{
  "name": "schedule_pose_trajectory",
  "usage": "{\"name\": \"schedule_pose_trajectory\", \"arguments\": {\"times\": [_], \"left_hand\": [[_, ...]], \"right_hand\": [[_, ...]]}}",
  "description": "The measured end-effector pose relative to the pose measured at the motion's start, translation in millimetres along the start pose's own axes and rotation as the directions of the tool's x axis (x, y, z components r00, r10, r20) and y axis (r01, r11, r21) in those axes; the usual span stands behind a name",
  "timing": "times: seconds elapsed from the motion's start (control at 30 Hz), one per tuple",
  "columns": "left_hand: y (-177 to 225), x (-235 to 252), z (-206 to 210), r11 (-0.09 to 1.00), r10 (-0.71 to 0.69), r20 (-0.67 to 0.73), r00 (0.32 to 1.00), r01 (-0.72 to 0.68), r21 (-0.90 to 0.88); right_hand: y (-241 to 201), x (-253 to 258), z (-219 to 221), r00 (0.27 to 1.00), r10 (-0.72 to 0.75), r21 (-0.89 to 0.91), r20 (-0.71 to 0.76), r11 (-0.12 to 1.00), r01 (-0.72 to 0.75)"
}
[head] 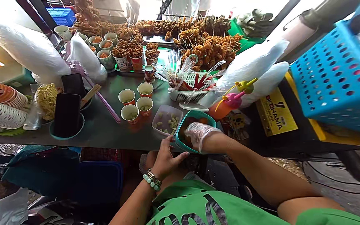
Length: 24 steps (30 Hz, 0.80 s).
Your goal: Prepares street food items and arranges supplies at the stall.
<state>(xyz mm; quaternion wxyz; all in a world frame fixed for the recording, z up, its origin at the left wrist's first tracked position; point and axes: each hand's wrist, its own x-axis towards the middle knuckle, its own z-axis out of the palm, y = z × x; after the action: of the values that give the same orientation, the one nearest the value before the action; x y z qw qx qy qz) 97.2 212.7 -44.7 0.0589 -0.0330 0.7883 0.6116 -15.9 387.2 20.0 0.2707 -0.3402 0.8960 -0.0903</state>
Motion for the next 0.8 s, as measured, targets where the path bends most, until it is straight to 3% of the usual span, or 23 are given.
{"name": "schedule_pose_trajectory", "arguments": {"times": [0.1, 0.23, 0.3, 0.37, 0.53, 0.63, 0.8], "left_hand": [[7, 3, 17, 0.955, -0.194, 0.079, 0.978, 0.207, -0.211], [-1, 4, 13, 0.954, -0.211, 0.100, 0.972, 0.227, -0.195], [-2, 2, -3, 0.982, -0.158, -0.013, 0.987, 0.155, -0.103], [-5, 0, -25, 0.997, -0.071, -0.226, 0.972, 0.069, -0.016], [-28, 9, -87, 0.999, -0.017, -0.602, 0.798, 0.034, 0.017], [-41, 30, -108, 0.997, 0.048, -0.665, 0.746, 0.002, 0.074], [-61, 76, -120, 0.990, 0.137, -0.683, 0.717, -0.077, 0.119]], "right_hand": [[1, 8, 18, 0.999, -0.020, -0.065, 0.026, 0.998, 0.022], [-3, 14, 17, 0.996, 0.090, -0.053, 0.018, 0.995, -0.089], [-6, 11, 7, 0.991, 0.130, -0.015, 0.034, 0.991, -0.129], [-5, 6, -2, 0.991, 0.132, 0.027, 0.025, 0.991, -0.133], [-3, -2, -30, 0.992, 0.105, 0.163, -0.075, 0.982, -0.092], [2, 4, -39, 0.996, 0.081, 0.125, -0.040, 0.989, -0.075], [-5, 9, -37, 0.961, 0.136, 0.025, 0.242, 0.989, -0.147]]}}
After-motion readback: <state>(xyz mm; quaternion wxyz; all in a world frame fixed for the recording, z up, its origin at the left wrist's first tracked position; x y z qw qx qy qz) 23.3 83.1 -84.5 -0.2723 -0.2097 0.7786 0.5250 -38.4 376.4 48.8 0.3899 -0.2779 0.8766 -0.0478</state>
